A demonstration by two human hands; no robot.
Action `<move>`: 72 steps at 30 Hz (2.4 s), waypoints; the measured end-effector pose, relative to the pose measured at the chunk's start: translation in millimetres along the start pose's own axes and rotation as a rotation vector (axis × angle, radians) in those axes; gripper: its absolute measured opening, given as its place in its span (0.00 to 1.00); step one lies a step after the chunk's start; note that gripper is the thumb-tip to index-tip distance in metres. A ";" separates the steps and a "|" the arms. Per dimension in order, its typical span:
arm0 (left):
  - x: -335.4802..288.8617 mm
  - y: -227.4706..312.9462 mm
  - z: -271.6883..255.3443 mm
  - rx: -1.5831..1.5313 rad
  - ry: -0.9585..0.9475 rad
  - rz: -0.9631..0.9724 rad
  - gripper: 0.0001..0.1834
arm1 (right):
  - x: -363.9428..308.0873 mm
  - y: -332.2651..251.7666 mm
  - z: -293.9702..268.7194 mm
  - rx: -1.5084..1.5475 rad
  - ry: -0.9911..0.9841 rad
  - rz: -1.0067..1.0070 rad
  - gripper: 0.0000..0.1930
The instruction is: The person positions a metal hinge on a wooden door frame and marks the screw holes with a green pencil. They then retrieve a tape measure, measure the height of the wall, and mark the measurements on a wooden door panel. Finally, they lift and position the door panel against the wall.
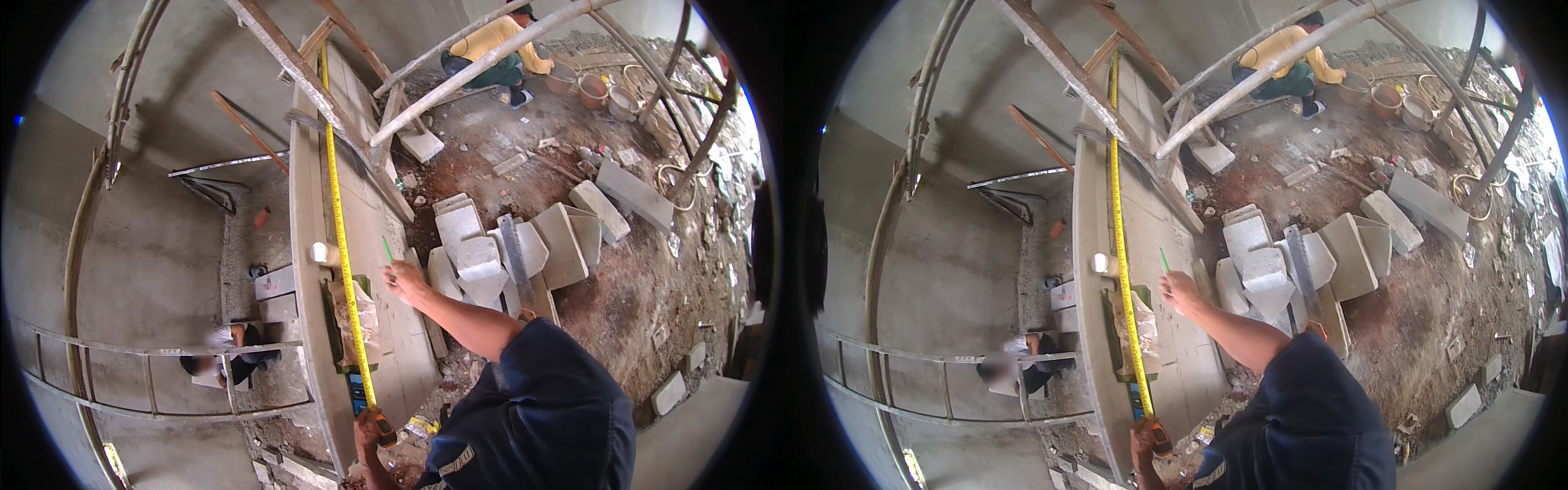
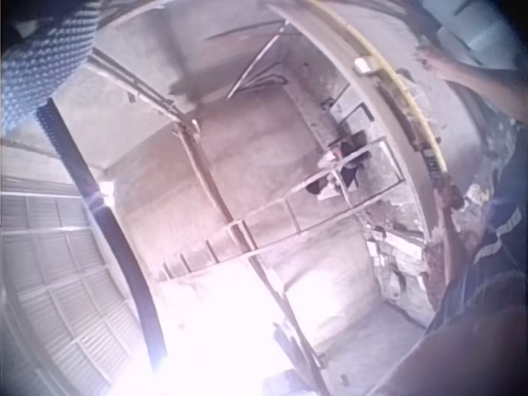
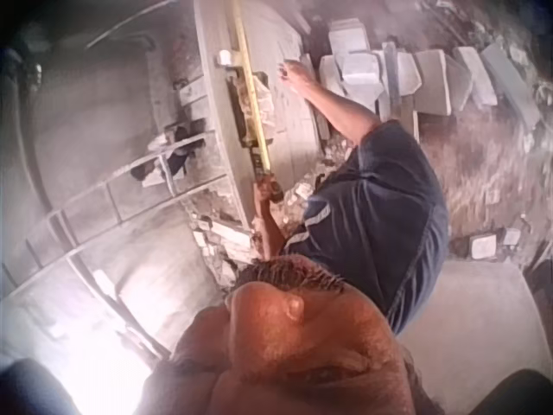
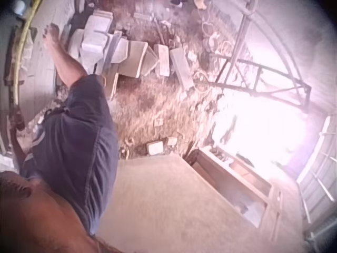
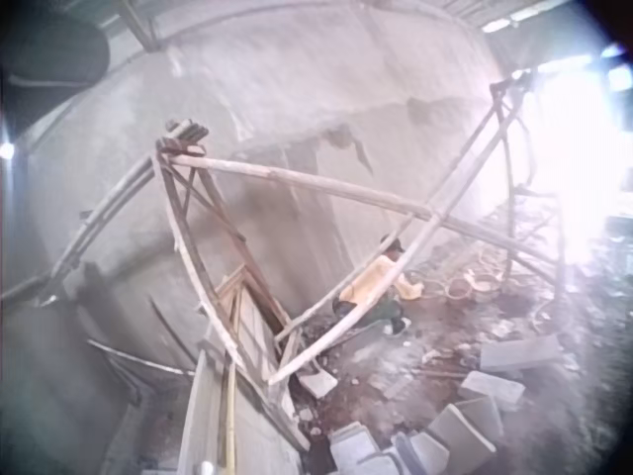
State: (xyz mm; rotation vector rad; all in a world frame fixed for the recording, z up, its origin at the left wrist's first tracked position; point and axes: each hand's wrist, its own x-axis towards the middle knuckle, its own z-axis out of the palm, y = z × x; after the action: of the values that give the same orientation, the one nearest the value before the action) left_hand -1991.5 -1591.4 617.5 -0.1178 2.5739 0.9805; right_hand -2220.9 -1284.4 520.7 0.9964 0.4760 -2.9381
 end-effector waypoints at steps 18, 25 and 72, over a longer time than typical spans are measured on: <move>-0.8 12.3 12.6 -0.092 0.014 -0.031 0.18 | 63.6 -31.7 108.6 -0.552 -0.201 -0.149 0.10; -9.0 13.8 12.7 -0.126 0.018 -0.111 0.19 | 53.1 -21.5 121.5 -0.432 -0.303 -0.179 0.10; -9.8 57.4 30.1 -0.347 -0.009 -0.178 0.18 | -2.2 -34.6 137.4 -0.380 -0.414 -0.178 0.05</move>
State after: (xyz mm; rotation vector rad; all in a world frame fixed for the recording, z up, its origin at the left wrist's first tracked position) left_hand -1984.8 -1529.0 636.4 -0.4266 2.3128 1.3416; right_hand -2304.3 -1290.8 635.2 0.3098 1.0863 -2.9107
